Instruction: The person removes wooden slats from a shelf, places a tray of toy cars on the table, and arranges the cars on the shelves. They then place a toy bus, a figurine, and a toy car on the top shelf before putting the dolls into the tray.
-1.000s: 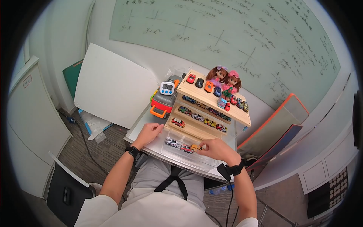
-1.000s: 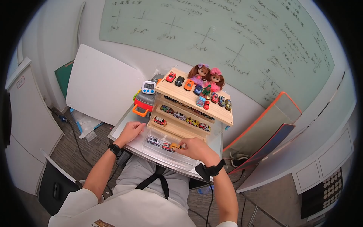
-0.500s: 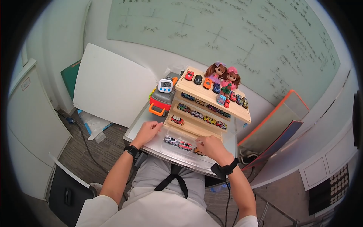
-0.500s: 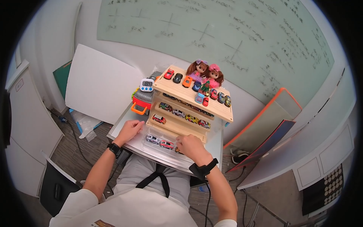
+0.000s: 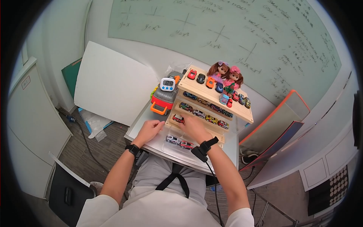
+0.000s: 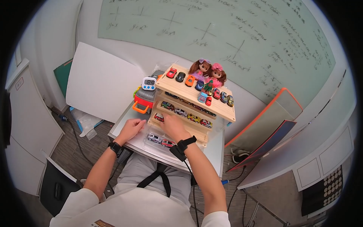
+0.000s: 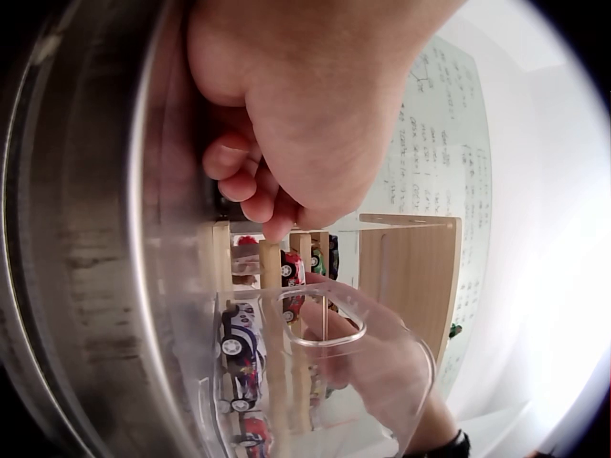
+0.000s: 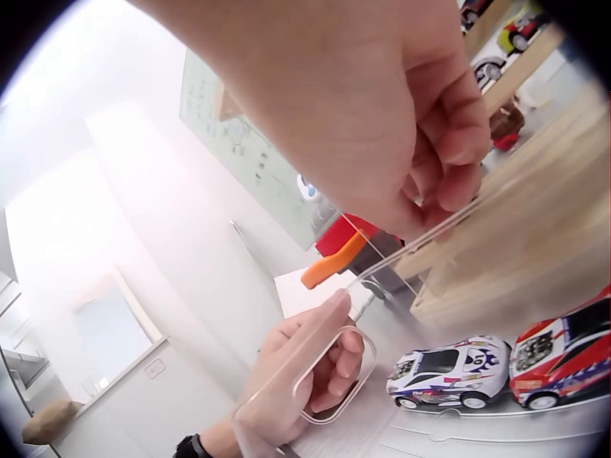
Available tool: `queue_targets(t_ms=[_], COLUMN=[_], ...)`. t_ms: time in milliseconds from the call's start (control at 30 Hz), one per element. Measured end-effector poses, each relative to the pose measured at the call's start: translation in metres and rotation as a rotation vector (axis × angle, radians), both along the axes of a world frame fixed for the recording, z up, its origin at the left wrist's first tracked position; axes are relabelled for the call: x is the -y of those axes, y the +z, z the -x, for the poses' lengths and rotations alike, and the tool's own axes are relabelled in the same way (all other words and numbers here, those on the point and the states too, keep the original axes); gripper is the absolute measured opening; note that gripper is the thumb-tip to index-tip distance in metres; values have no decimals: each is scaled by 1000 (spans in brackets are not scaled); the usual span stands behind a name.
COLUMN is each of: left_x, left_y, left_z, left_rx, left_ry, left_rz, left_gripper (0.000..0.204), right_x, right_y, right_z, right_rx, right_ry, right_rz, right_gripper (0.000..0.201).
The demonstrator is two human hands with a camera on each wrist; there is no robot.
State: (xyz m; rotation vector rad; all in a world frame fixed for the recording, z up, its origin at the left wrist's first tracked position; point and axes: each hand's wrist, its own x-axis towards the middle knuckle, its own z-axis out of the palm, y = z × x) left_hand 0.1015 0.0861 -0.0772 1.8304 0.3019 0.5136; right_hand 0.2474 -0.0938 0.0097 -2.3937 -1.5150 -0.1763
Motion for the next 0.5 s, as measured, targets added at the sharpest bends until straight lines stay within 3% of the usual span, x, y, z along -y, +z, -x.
queue_targets(t_ms=[333,433,500], left_x=[-1,2,1], left_y=[-2,1,-2], left_z=[0,0,-1], left_rx=[20,11,2], left_ry=[-3,18,15], left_rz=[19,34,24], left_gripper=[43,43,43], right_x=[13,36,45], right_y=[-3,45,60], right_z=[-9,20,32], right_rx=[5,-100,-220], right_ry=[-51,-37,60], right_rz=[17,27,188], right_gripper=[44,46,48])
